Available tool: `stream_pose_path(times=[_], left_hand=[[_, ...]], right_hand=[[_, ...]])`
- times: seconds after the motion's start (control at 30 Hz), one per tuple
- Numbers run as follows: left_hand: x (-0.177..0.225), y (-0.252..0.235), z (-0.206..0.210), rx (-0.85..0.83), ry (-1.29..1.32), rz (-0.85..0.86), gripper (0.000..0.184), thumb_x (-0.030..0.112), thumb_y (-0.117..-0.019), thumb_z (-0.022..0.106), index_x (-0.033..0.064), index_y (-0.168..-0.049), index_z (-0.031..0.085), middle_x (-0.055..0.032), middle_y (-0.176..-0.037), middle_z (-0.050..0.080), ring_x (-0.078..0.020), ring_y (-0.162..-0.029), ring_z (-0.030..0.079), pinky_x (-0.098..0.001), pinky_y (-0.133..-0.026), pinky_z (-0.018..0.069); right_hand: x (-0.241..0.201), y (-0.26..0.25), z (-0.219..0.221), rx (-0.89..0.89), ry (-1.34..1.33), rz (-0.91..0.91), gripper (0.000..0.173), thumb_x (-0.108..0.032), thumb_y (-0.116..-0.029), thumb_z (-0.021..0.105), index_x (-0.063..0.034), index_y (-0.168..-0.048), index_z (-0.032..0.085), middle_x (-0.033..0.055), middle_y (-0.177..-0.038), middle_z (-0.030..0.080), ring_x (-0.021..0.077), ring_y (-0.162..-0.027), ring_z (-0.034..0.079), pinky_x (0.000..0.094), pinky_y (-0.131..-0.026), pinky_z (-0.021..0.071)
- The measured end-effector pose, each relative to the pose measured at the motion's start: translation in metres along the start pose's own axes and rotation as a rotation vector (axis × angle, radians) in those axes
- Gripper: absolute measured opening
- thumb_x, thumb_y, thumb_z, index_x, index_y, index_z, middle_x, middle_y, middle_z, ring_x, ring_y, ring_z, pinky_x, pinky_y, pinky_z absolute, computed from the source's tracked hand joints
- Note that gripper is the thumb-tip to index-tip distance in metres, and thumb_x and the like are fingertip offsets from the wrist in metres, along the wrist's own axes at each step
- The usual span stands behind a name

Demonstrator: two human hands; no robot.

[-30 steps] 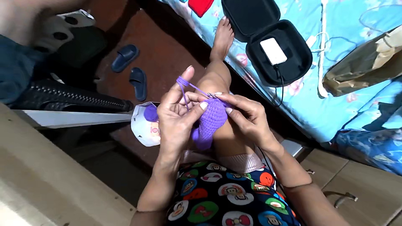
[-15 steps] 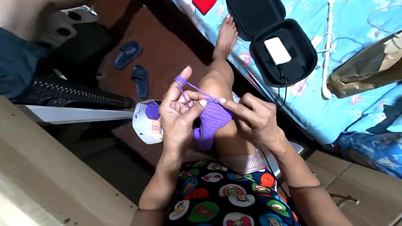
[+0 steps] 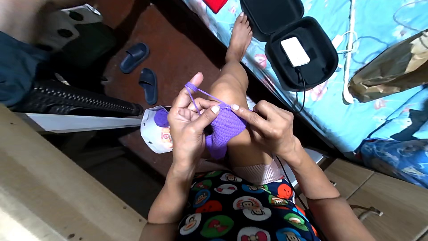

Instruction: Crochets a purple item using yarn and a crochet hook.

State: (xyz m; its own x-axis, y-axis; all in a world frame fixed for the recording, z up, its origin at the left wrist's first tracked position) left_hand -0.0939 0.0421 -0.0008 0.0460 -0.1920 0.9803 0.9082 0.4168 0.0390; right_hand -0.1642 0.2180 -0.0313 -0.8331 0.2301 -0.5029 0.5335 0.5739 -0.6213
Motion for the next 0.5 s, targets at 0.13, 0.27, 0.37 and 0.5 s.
stream_pose_path(times=[0.13, 0.27, 0.37, 0.5], left_hand=[[-0.0010, 0.0015, 0.0013, 0.007, 0.017, 0.001, 0.066, -0.013, -0.0899, 0.060, 0.0031, -0.151, 0.040, -0.0018, -0.096, 0.073, -0.0090, -0.081, 0.071, -0.0234, -0.076, 0.0606], [-0.0027, 0.0025, 0.0013, 0.004, 0.045, -0.014, 0.066, -0.013, -0.0899, 0.060, 0.0036, -0.151, 0.040, -0.0024, -0.095, 0.073, -0.0094, -0.080, 0.071, -0.0241, -0.076, 0.0606], [-0.0034, 0.0017, 0.0009, -0.002, 0.088, -0.063, 0.066, -0.011, -0.0918, 0.058, 0.0048, -0.152, 0.039, -0.0021, -0.094, 0.072, -0.0084, -0.078, 0.070, -0.0233, -0.074, 0.0604], [-0.0008, 0.0029, 0.0000, -0.005, 0.072, -0.074, 0.066, -0.009, -0.0926, 0.058, 0.0058, -0.153, 0.037, -0.0023, -0.097, 0.073, -0.0087, -0.081, 0.071, -0.0233, -0.076, 0.0604]], right_hand=[[0.0001, 0.0008, 0.0001, -0.005, -0.030, 0.005, 0.030, -0.005, -0.0922, 0.064, -0.0096, -0.118, 0.079, 0.0086, -0.072, 0.056, 0.0161, -0.059, 0.051, 0.0269, -0.050, 0.0373], [0.0025, 0.0030, 0.0032, -0.009, -0.118, 0.035, 0.032, -0.002, -0.0916, 0.062, -0.0076, -0.118, 0.078, 0.0093, -0.073, 0.056, 0.0164, -0.061, 0.053, 0.0273, -0.051, 0.0398], [0.0038, 0.0034, 0.0062, -0.004, -0.177, 0.049, 0.032, 0.000, -0.0899, 0.062, -0.0066, -0.117, 0.078, 0.0097, -0.075, 0.058, 0.0157, -0.063, 0.055, 0.0263, -0.052, 0.0424], [0.0031, 0.0023, 0.0075, -0.005, -0.191, 0.057, 0.033, 0.001, -0.0891, 0.062, -0.0055, -0.117, 0.078, 0.0101, -0.075, 0.059, 0.0155, -0.063, 0.055, 0.0261, -0.053, 0.0428]])
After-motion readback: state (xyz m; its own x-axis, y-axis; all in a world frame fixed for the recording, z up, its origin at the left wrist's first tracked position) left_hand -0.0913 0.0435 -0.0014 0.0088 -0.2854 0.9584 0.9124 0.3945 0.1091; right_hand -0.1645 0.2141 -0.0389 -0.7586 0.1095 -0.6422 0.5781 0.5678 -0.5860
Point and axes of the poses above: each hand's wrist, its own y-axis away from the middle knuckle, its own z-axis out of the palm, x = y × z, the point moved 3 cm from there along -y, towards the middle knuckle
